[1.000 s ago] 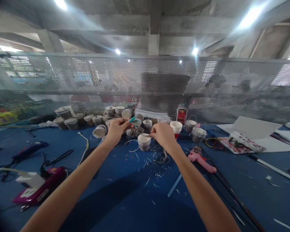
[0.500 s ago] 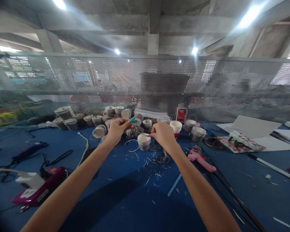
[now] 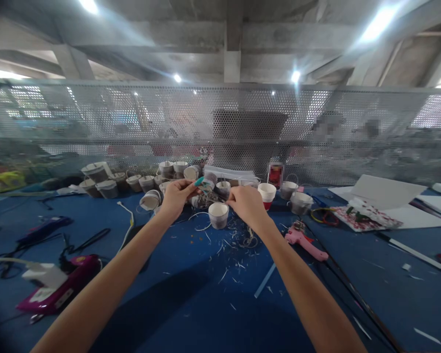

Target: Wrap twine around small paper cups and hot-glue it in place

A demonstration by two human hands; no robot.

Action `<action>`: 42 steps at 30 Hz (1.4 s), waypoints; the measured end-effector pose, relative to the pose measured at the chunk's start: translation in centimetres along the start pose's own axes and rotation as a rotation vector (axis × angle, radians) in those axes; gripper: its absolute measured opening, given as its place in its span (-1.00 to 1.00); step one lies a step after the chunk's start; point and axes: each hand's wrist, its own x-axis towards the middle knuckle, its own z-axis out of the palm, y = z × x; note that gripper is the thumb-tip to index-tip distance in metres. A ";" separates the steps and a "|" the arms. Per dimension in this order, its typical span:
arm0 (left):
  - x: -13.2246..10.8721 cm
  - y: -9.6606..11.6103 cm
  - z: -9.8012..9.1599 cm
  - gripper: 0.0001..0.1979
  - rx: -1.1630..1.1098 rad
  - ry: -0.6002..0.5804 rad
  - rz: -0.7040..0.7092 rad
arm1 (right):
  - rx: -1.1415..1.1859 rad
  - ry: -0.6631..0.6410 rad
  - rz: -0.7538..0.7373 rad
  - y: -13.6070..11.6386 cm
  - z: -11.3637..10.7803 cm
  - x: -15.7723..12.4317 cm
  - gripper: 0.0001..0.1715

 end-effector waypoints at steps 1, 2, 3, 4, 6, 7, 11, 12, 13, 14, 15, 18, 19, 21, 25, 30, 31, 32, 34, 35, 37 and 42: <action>0.0 0.0 0.0 -0.74 -0.001 0.004 -0.001 | -0.003 0.024 0.007 -0.1 0.0 0.0 -0.84; 0.1 0.0 0.0 -0.74 -0.003 0.006 0.001 | -0.003 0.036 0.013 -0.2 -0.1 0.0 -0.83; 0.1 0.0 0.0 -0.75 -0.006 0.005 0.003 | 0.004 0.034 0.015 -0.2 0.0 0.0 -0.83; 0.1 0.0 0.0 -0.75 -0.010 0.004 0.007 | 0.019 0.023 0.012 -0.1 0.0 0.0 -0.85; 0.2 0.0 -0.1 -0.76 -0.015 0.000 0.012 | 0.047 -0.008 -0.006 0.0 0.2 0.1 -0.91; 0.2 -0.1 -0.1 -0.76 -0.016 0.000 0.012 | 0.049 -0.027 -0.019 0.1 0.3 0.1 -0.91; 0.2 -0.1 -0.1 -0.77 -0.007 0.004 0.008 | -0.009 -0.067 -0.035 0.2 0.4 0.2 -0.90; 0.2 -0.1 -0.1 -0.78 -0.007 0.005 0.010 | -0.020 -0.058 -0.030 0.1 0.4 0.2 -0.90; 0.1 -0.1 -0.1 -0.79 -0.008 0.007 0.011 | -0.026 -0.043 -0.024 0.1 0.3 0.1 -0.91; 0.1 0.0 -0.1 -0.79 -0.009 0.007 0.010 | -0.030 -0.024 -0.021 0.0 0.2 0.1 -0.89; 0.1 0.1 0.0 -0.80 -0.009 0.007 0.007 | -0.032 -0.008 -0.021 -0.1 0.1 0.1 -0.87; -0.1 0.2 0.1 -0.81 -0.004 0.009 -0.005 | -0.038 0.022 -0.027 -0.3 -0.1 0.0 -0.82; -0.1 0.2 0.1 -0.81 -0.002 0.010 -0.007 | -0.038 0.023 -0.021 -0.3 -0.1 0.0 -0.82; -0.1 0.2 0.1 -0.79 -0.002 0.009 -0.006 | -0.020 0.007 0.003 -0.2 -0.1 0.0 -0.82; 0.0 0.1 0.1 -0.78 -0.005 -0.010 -0.006 | 0.085 -0.098 -0.023 0.3 0.1 0.1 -0.91; -0.1 0.2 0.1 -0.76 -0.019 -0.007 -0.012 | 0.104 -0.172 -0.082 0.6 0.1 0.2 -0.84; -0.1 0.2 0.1 -0.75 -0.022 -0.006 -0.014 | 0.080 -0.157 -0.078 0.6 0.1 0.2 -0.85; -0.1 0.3 0.2 -0.74 -0.023 -0.006 -0.017 | 0.057 -0.137 -0.074 0.5 0.2 0.2 -0.87; -0.2 0.2 0.2 -0.71 -0.018 -0.013 -0.021 | 0.021 -0.085 -0.061 0.4 0.2 0.2 -0.89; -0.2 0.2 0.3 -0.71 -0.016 -0.015 -0.021 | 0.012 -0.057 -0.052 0.3 0.2 0.2 -0.88; -0.1 0.1 0.3 -0.71 -0.013 -0.022 -0.017 | 0.006 -0.012 -0.033 0.1 0.2 0.2 -0.85; -0.1 0.0 0.2 -0.73 -0.005 -0.034 -0.010 | 0.032 -0.025 -0.034 0.0 0.0 0.0 -0.87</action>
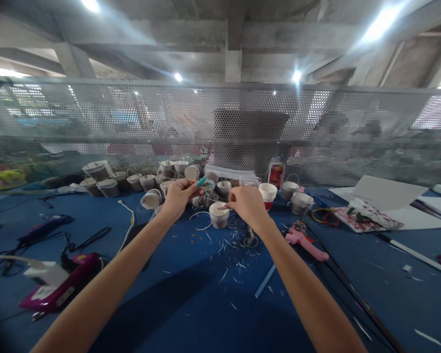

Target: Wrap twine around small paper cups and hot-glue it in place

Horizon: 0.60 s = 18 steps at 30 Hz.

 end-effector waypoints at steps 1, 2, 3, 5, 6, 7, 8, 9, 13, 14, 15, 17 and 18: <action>0.0 0.0 0.0 -0.72 0.003 0.005 0.002 | 0.012 -0.018 -0.018 0.1 0.0 0.0 -0.88; 0.0 0.0 0.0 -0.72 0.006 0.008 0.004 | 0.018 -0.039 -0.033 0.1 0.0 0.0 -0.88; 0.0 0.0 0.0 -0.72 0.008 0.008 0.004 | 0.016 -0.060 -0.041 0.2 0.0 0.0 -0.88; 0.1 -0.1 -0.1 -0.71 0.005 0.005 0.006 | -0.014 -0.090 -0.032 0.4 0.1 0.1 -0.87; 0.1 -0.1 0.0 -0.71 0.002 0.003 0.006 | -0.032 -0.094 -0.017 0.4 0.2 0.1 -0.88; 0.1 -0.1 0.0 -0.71 -0.001 0.002 0.007 | -0.044 -0.088 -0.001 0.4 0.2 0.1 -0.90; 0.1 -0.1 0.0 -0.71 -0.007 0.003 0.009 | -0.046 -0.076 0.013 0.4 0.2 0.1 -0.92; 0.1 -0.1 0.0 -0.71 -0.013 0.007 0.011 | -0.040 -0.062 0.027 0.3 0.2 0.1 -0.92; 0.0 0.0 0.0 -0.71 -0.013 0.024 0.009 | -0.014 -0.014 0.056 0.0 0.0 -0.1 -0.86; -0.1 0.0 0.0 -0.71 -0.006 0.025 0.007 | -0.019 -0.006 0.060 0.0 0.0 -0.1 -0.86; -0.1 0.0 -0.1 -0.71 0.000 0.023 0.006 | -0.026 0.002 0.065 -0.1 -0.1 -0.1 -0.85; -0.1 0.0 -0.1 -0.71 0.003 0.015 0.005 | -0.030 0.009 0.078 -0.1 -0.1 -0.1 -0.84; -0.1 0.0 -0.1 -0.72 -0.001 0.011 0.005 | -0.021 0.003 0.077 -0.1 0.0 -0.1 -0.84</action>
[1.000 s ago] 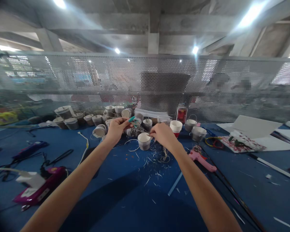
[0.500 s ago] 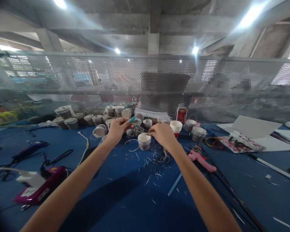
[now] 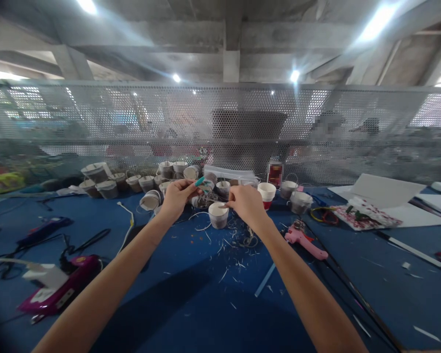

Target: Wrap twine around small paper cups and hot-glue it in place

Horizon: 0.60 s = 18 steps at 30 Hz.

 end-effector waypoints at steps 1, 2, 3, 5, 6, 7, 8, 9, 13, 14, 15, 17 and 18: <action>0.0 0.0 0.0 -0.73 -0.004 -0.004 0.000 | 0.018 -0.015 -0.011 0.1 0.0 0.0 -0.84; 0.1 -0.1 0.0 -0.74 -0.009 -0.006 -0.001 | 0.042 -0.033 -0.027 0.1 0.1 0.1 -0.85; 0.1 -0.1 0.0 -0.75 -0.013 -0.007 -0.001 | 0.067 -0.052 -0.049 0.2 0.1 0.1 -0.88; 0.1 -0.1 0.0 -0.75 -0.019 -0.006 0.001 | 0.108 -0.084 -0.096 0.3 0.2 0.2 -0.89; 0.1 -0.1 0.0 -0.75 -0.020 -0.005 0.002 | 0.117 -0.094 -0.112 0.3 0.2 0.2 -0.88; 0.1 -0.1 0.0 -0.75 -0.021 -0.006 0.002 | 0.116 -0.102 -0.120 0.3 0.2 0.2 -0.87; 0.1 -0.1 0.0 -0.75 -0.022 -0.007 0.003 | 0.108 -0.111 -0.122 0.2 0.2 0.1 -0.86; 0.1 -0.1 0.0 -0.74 -0.024 -0.010 0.003 | 0.097 -0.120 -0.117 0.2 0.2 0.1 -0.86; 0.0 -0.2 0.1 -0.72 -0.035 -0.029 -0.003 | 0.041 -0.075 -0.054 0.1 0.1 0.1 -0.91; 0.1 -0.2 0.1 -0.72 -0.036 -0.030 -0.002 | 0.031 -0.050 -0.046 0.1 0.2 0.1 -0.89; 0.1 -0.3 0.1 -0.71 -0.035 -0.028 -0.002 | 0.021 -0.027 -0.041 0.1 0.2 0.1 -0.86; 0.1 -0.3 0.1 -0.72 -0.030 -0.020 -0.005 | 0.002 -0.001 -0.031 0.1 0.2 0.1 -0.80; 0.1 -0.3 0.2 -0.72 -0.028 -0.018 -0.008 | -0.004 0.000 -0.027 0.1 0.2 0.1 -0.79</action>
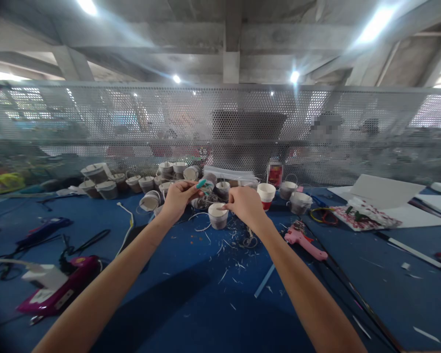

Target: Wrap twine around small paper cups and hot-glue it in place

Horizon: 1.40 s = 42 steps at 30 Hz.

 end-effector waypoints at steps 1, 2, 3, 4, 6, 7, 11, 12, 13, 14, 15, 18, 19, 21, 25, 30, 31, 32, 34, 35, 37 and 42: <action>0.0 0.0 0.0 -0.72 0.001 0.000 -0.002 | 0.003 -0.009 -0.003 0.0 0.0 0.0 -0.80; 0.0 0.1 0.0 -0.73 0.001 -0.002 -0.004 | 0.016 -0.022 -0.016 0.0 -0.1 0.0 -0.82; 0.0 0.1 0.0 -0.74 0.000 -0.004 -0.006 | 0.038 -0.040 -0.038 0.1 -0.1 0.0 -0.86; 0.0 0.2 0.0 -0.74 -0.002 -0.005 -0.006 | 0.059 -0.058 -0.062 0.1 -0.2 -0.1 -0.90; 0.0 0.2 0.0 -0.73 -0.006 -0.002 -0.009 | 0.076 -0.089 -0.082 0.1 -0.2 -0.1 -0.90; 0.0 0.2 0.0 -0.72 -0.008 0.001 -0.009 | 0.067 -0.097 -0.073 0.1 -0.3 -0.1 -0.89; 0.0 0.1 0.0 -0.68 -0.011 0.001 -0.003 | 0.015 -0.046 -0.006 0.0 -0.1 -0.1 -0.87; 0.0 0.1 0.0 -0.67 -0.009 -0.003 -0.003 | 0.006 -0.023 0.005 0.0 -0.1 -0.1 -0.85; -0.1 0.0 0.1 -0.67 -0.007 -0.008 -0.003 | -0.001 -0.006 0.017 -0.1 -0.1 -0.1 -0.83; -0.1 0.0 0.1 -0.67 -0.005 -0.012 -0.004 | -0.008 0.002 0.029 -0.1 0.0 -0.1 -0.81; -0.1 -0.1 0.1 -0.68 -0.004 -0.013 -0.005 | -0.010 0.001 0.036 -0.1 0.0 -0.1 -0.79; 0.0 -0.1 0.1 -0.69 -0.003 -0.010 -0.003 | 0.052 -0.050 -0.001 0.0 -0.1 -0.1 -0.82; 0.0 0.0 0.0 -0.70 -0.005 -0.007 -0.003 | 0.084 -0.077 -0.029 0.1 -0.2 -0.2 -0.86; 0.1 0.0 0.0 -0.71 -0.011 -0.005 -0.003 | 0.113 -0.124 -0.063 0.2 -0.3 -0.2 -0.89; 0.0 0.1 0.1 -0.72 -0.017 -0.008 -0.008 | 0.028 -0.147 -0.041 0.0 -0.2 -0.2 -0.89; -0.1 0.1 0.2 -0.71 -0.002 -0.014 -0.013 | -0.005 -0.115 -0.008 -0.2 0.1 -0.1 -0.92; -0.1 0.0 0.1 -0.71 0.000 -0.012 -0.012 | -0.009 -0.098 -0.002 -0.2 0.2 -0.1 -0.92; -0.1 0.0 0.1 -0.71 0.001 -0.009 -0.011 | -0.011 -0.083 0.002 -0.2 0.2 -0.1 -0.93; 0.0 -0.2 0.1 -0.71 0.006 -0.011 -0.010 | -0.011 -0.068 0.006 -0.2 0.4 0.0 -0.94; 0.0 -0.3 0.0 -0.70 0.011 -0.018 -0.011 | -0.008 -0.065 0.005 -0.1 0.4 0.0 -0.94; 0.0 -0.5 0.0 -0.70 0.023 -0.033 -0.012 | 0.003 -0.060 0.001 -0.1 0.6 0.0 -0.94; 0.0 -0.8 0.0 -0.71 0.028 -0.039 -0.011 | 0.028 -0.059 0.002 0.1 0.9 0.1 -0.93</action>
